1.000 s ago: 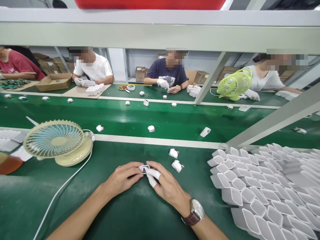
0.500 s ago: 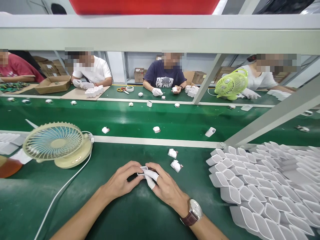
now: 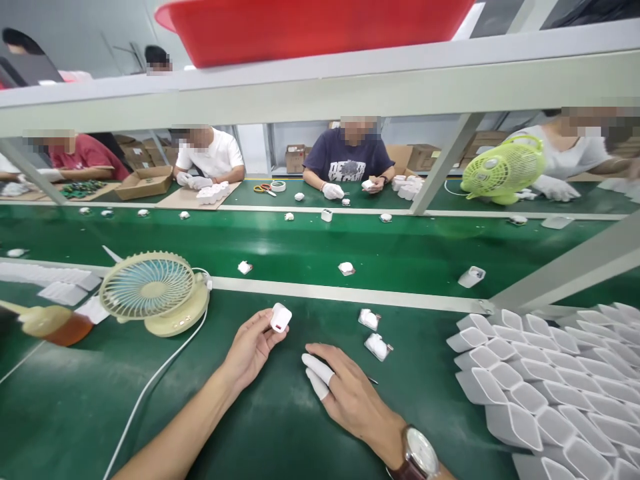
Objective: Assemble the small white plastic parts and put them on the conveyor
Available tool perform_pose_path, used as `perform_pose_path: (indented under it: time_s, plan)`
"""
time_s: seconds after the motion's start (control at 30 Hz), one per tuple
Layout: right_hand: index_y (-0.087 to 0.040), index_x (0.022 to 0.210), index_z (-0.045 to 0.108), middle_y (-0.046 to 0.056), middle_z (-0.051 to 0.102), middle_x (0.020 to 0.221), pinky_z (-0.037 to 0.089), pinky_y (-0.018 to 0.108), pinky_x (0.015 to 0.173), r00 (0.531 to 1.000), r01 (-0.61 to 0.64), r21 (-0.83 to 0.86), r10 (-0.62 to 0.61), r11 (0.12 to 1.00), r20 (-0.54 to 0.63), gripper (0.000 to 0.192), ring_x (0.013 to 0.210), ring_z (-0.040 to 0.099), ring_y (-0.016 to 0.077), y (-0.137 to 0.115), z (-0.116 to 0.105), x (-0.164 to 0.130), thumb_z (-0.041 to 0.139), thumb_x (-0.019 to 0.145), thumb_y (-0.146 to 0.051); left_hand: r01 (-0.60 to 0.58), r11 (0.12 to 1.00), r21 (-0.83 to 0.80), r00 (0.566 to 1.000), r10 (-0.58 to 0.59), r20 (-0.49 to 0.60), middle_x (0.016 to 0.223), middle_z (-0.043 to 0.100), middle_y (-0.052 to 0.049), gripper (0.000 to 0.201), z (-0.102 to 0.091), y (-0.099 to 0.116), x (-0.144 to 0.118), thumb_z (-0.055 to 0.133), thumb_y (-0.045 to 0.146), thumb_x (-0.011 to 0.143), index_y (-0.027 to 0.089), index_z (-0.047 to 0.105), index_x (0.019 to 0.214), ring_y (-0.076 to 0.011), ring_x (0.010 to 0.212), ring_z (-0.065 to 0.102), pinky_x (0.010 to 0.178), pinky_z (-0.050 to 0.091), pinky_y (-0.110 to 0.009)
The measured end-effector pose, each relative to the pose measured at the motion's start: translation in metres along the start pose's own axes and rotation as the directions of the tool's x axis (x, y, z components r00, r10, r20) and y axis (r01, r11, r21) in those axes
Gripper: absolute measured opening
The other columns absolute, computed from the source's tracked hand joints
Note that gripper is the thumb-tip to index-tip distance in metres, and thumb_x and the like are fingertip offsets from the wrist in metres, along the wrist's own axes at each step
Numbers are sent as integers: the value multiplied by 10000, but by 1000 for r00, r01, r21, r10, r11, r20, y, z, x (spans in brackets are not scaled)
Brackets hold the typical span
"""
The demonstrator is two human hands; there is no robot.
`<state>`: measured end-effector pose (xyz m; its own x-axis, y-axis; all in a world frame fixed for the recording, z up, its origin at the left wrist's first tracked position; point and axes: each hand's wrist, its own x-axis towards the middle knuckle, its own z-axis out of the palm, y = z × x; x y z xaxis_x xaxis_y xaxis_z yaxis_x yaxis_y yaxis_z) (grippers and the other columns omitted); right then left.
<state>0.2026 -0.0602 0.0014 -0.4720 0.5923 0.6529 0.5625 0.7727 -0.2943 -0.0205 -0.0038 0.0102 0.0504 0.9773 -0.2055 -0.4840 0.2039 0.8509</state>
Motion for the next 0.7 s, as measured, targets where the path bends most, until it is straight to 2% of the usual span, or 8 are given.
perform_pose_path:
  time_s: [0.17, 0.3, 0.4, 0.47, 0.53, 0.63, 0.7]
  plan:
    - [-201, 1427, 536, 160, 709, 1252, 641, 495, 948, 1000, 1, 15, -1, 1000, -13, 444, 1118, 718, 286, -1, 0, 1, 524, 999, -83, 3, 1000, -25, 999, -4, -34, 949, 761, -55, 218, -2, -4, 1, 792, 344, 866, 158, 724, 958, -151, 830, 742, 800, 654, -268]
    - [-186, 1394, 560, 156, 721, 1224, 643, 485, 938, 1000, 17, 4, -18, 1000, 18, 415, 1094, 722, 280, -3, -2, 3, 496, 1000, -71, 15, 1000, -8, 1000, -15, 5, 918, 759, -51, 246, 2, 0, 0, 813, 353, 845, 157, 722, 961, -149, 785, 734, 752, 647, -269]
    - [-170, 1345, 588, 145, 729, 1193, 640, 464, 941, 998, 31, 13, -31, 999, 49, 376, 1066, 721, 264, -5, -4, 4, 483, 999, -67, -52, 994, 92, 997, 47, 63, 883, 749, -45, 274, 2, 4, -2, 812, 391, 842, 163, 714, 957, -174, 777, 731, 743, 647, -321]
    - [-170, 1326, 596, 139, 729, 1187, 636, 446, 941, 997, 28, 32, -30, 999, 77, 361, 1061, 715, 252, -8, -4, 5, 493, 995, -71, -148, 963, 227, 986, 127, 106, 869, 739, -40, 276, 0, 3, -4, 801, 411, 848, 170, 715, 951, -186, 772, 725, 748, 643, -348]
    - [-167, 1282, 615, 133, 728, 1191, 630, 426, 935, 992, 29, 45, -34, 999, 119, 331, 1069, 705, 246, -10, -2, 4, 512, 983, -71, -289, 872, 394, 956, 240, 168, 915, 729, -47, 247, -3, -1, -5, 784, 403, 862, 180, 728, 953, -184, 788, 717, 747, 634, -334]
    - [-149, 1171, 654, 128, 723, 1204, 603, 410, 960, 979, 39, 39, -46, 998, 199, 261, 1092, 689, 254, -14, 3, 2, 571, 938, -66, -490, 653, 578, 871, 394, 293, 1041, 708, -69, 170, -6, -12, -6, 738, 364, 900, 206, 750, 965, -186, 871, 714, 759, 626, -306]
    - [-139, 1118, 666, 129, 717, 1211, 585, 405, 976, 968, 42, 23, -46, 999, 246, 220, 1099, 678, 260, -16, 6, 1, 617, 913, -75, -568, 514, 642, 816, 452, 360, 1091, 708, -77, 144, -5, -17, -5, 705, 341, 924, 224, 748, 996, -201, 942, 718, 792, 625, -317]
